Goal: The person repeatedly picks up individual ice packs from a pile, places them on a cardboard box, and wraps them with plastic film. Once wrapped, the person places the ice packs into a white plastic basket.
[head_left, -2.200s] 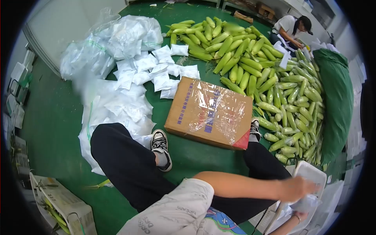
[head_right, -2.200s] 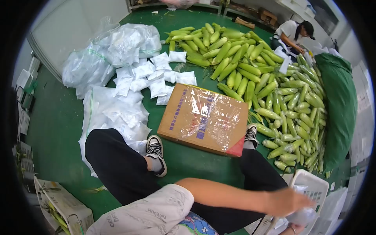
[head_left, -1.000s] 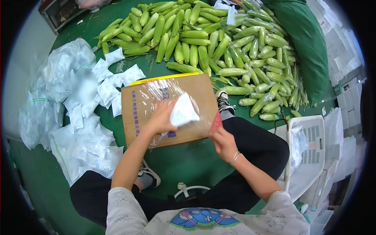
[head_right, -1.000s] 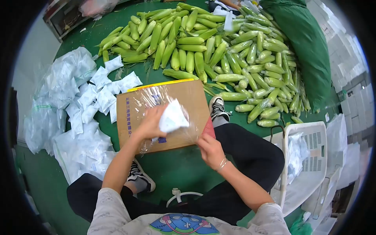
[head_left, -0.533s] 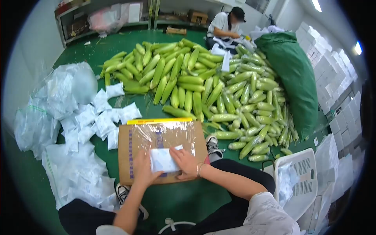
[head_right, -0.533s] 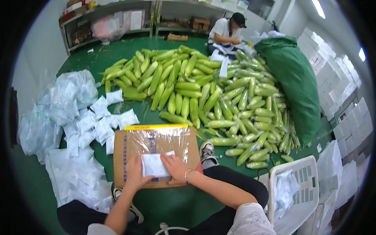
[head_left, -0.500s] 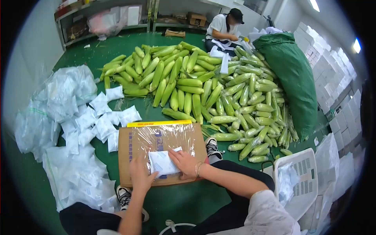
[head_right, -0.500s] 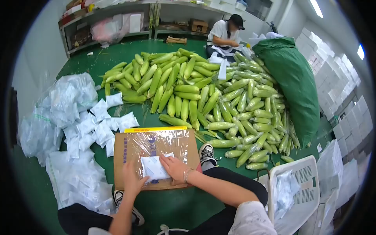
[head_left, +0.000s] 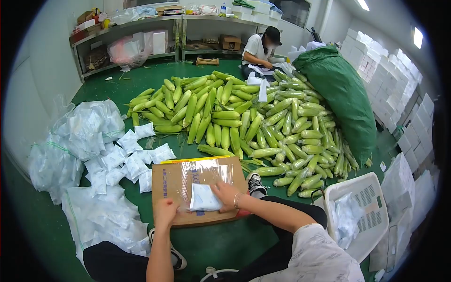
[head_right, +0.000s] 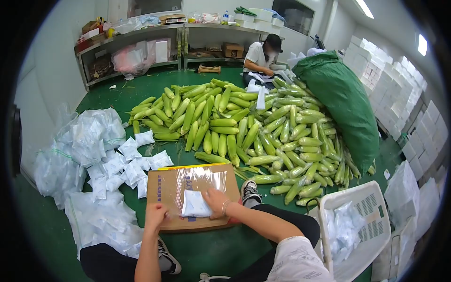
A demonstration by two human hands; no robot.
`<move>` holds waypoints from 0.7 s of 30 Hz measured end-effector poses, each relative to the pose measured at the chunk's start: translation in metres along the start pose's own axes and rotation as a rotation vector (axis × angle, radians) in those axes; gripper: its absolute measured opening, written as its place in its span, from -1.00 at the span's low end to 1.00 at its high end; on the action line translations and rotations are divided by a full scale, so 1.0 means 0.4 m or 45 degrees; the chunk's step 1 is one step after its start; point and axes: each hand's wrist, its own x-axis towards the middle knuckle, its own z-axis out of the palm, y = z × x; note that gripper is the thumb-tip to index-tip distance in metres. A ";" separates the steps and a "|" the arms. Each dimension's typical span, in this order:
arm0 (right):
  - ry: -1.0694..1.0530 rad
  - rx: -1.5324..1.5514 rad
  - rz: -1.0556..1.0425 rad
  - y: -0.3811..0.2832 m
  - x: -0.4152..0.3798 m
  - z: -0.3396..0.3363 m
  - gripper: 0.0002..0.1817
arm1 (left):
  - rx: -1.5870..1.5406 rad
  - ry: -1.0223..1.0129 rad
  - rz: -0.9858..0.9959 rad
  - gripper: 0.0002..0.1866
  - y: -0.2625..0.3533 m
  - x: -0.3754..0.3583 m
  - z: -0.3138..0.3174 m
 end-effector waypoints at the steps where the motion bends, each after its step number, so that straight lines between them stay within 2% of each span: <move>1: -0.026 0.038 -0.042 -0.020 -0.009 0.010 0.22 | 0.260 -0.008 0.199 -0.79 0.039 0.017 0.029; 2: -0.045 0.069 -0.079 -0.029 -0.010 0.015 0.20 | 0.518 -0.019 0.411 -0.80 0.069 0.035 0.075; 4: -0.021 0.174 -0.072 -0.036 0.013 0.028 0.17 | 0.662 -0.153 0.910 -0.77 0.079 0.050 0.171; 5: -0.094 0.287 -0.124 -0.026 0.028 0.032 0.10 | 0.659 -0.163 0.925 -0.77 0.072 0.059 0.177; 6: -0.174 0.408 -0.171 -0.018 0.031 0.042 0.03 | 0.703 -0.382 0.827 -0.70 0.055 0.056 0.181; 7: -0.068 0.582 -0.164 0.003 0.037 0.050 -0.09 | 0.745 -0.597 0.730 -0.61 0.059 0.059 0.188; 8: -0.063 0.585 -0.151 0.029 0.055 0.056 -0.09 | 0.746 -0.611 0.733 -0.61 0.059 0.059 0.182; 10: -0.542 0.856 -0.256 0.065 0.103 0.023 -0.12 | 1.013 -0.741 1.382 -0.47 0.084 0.021 0.149; 11: -0.656 0.857 -0.214 0.069 0.119 0.009 -0.07 | 1.176 -0.910 1.297 -0.38 0.102 0.019 0.140; 12: -0.659 0.857 -0.211 0.069 0.127 0.016 -0.07 | 1.172 -0.911 1.296 -0.38 0.078 0.042 0.141; 14: -0.413 0.639 -0.185 0.076 0.112 0.041 -0.17 | 1.529 -0.743 1.397 -0.35 0.015 0.094 0.167; 15: -0.410 0.629 -0.169 0.085 0.088 0.042 -0.17 | 1.518 -0.744 1.414 -0.35 0.020 0.100 0.176; 17: -0.138 1.315 0.016 0.085 0.012 0.045 -0.18 | 1.565 -0.759 1.325 -0.32 0.027 0.089 0.168; 20: 0.004 1.127 0.066 0.075 -0.127 0.047 -0.23 | 1.486 -0.856 1.221 -0.30 0.073 0.105 0.165; 21: -0.052 1.089 0.168 0.080 -0.135 0.082 -0.43 | 1.507 -0.893 1.167 -0.33 0.102 0.102 0.164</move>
